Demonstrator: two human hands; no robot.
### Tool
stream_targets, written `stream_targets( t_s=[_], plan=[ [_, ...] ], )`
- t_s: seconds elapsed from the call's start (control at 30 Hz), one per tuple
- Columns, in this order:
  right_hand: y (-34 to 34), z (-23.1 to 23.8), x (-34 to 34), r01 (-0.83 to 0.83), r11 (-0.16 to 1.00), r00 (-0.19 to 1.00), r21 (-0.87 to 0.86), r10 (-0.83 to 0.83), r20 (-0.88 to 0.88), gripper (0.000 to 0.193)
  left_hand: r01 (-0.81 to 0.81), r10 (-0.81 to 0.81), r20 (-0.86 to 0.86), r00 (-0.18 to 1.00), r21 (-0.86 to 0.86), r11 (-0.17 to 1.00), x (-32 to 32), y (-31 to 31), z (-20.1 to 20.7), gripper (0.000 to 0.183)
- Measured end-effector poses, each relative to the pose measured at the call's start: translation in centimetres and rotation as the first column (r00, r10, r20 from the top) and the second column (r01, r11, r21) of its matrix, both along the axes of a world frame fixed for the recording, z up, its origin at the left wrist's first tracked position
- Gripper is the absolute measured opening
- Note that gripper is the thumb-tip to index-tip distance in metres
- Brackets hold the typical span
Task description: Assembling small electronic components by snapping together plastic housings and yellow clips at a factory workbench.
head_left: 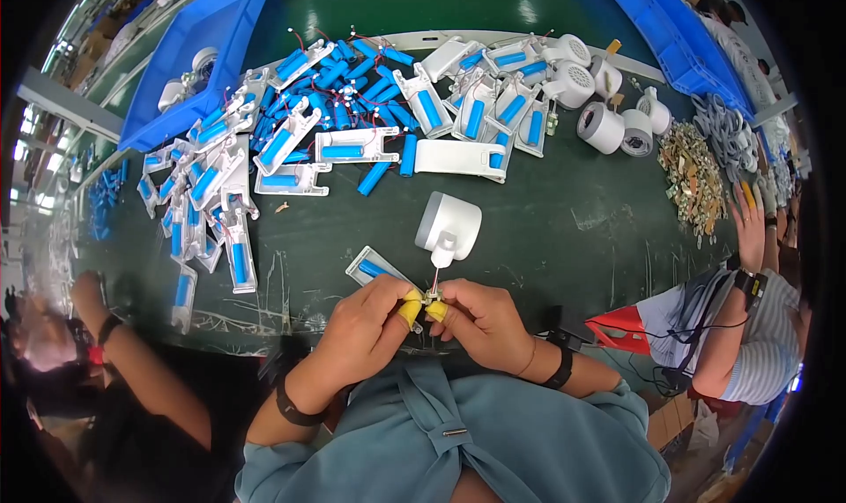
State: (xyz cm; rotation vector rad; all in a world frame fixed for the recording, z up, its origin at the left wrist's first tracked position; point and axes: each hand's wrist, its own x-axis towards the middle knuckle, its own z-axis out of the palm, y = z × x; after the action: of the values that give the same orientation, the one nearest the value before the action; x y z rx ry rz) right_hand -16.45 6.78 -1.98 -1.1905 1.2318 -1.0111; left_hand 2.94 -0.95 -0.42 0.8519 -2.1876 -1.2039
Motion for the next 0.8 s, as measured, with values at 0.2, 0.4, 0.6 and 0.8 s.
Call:
stream_targets(
  t_s=[0.2,0.4,0.6,0.8],
  plan=[
    [0.1,-0.3,0.3,-0.015,0.995,0.991,-0.101,0.001,-0.132,0.015,0.119,-0.118,0.102,0.988,-0.012,0.993,0.5,-1.5,0.8,0.021],
    [-0.1,-0.1,0.7,0.004,0.939,0.918,-0.343,-0.139,-0.371,0.014,0.134,-0.138,0.168,0.976,0.032,0.990,-0.1,-1.7,1.4,0.018],
    [0.1,-0.4,1.4,0.092,0.938,0.915,-0.334,-0.212,-0.342,0.012,-0.127,0.127,0.032,0.991,-0.006,0.992,-0.8,1.3,0.2,0.024],
    [0.2,-0.5,1.3,0.093,0.929,0.892,-0.358,-0.237,-0.384,0.011,-0.216,0.219,-0.046,0.975,0.050,0.975,-1.4,3.0,-0.2,0.027]
  ],
)
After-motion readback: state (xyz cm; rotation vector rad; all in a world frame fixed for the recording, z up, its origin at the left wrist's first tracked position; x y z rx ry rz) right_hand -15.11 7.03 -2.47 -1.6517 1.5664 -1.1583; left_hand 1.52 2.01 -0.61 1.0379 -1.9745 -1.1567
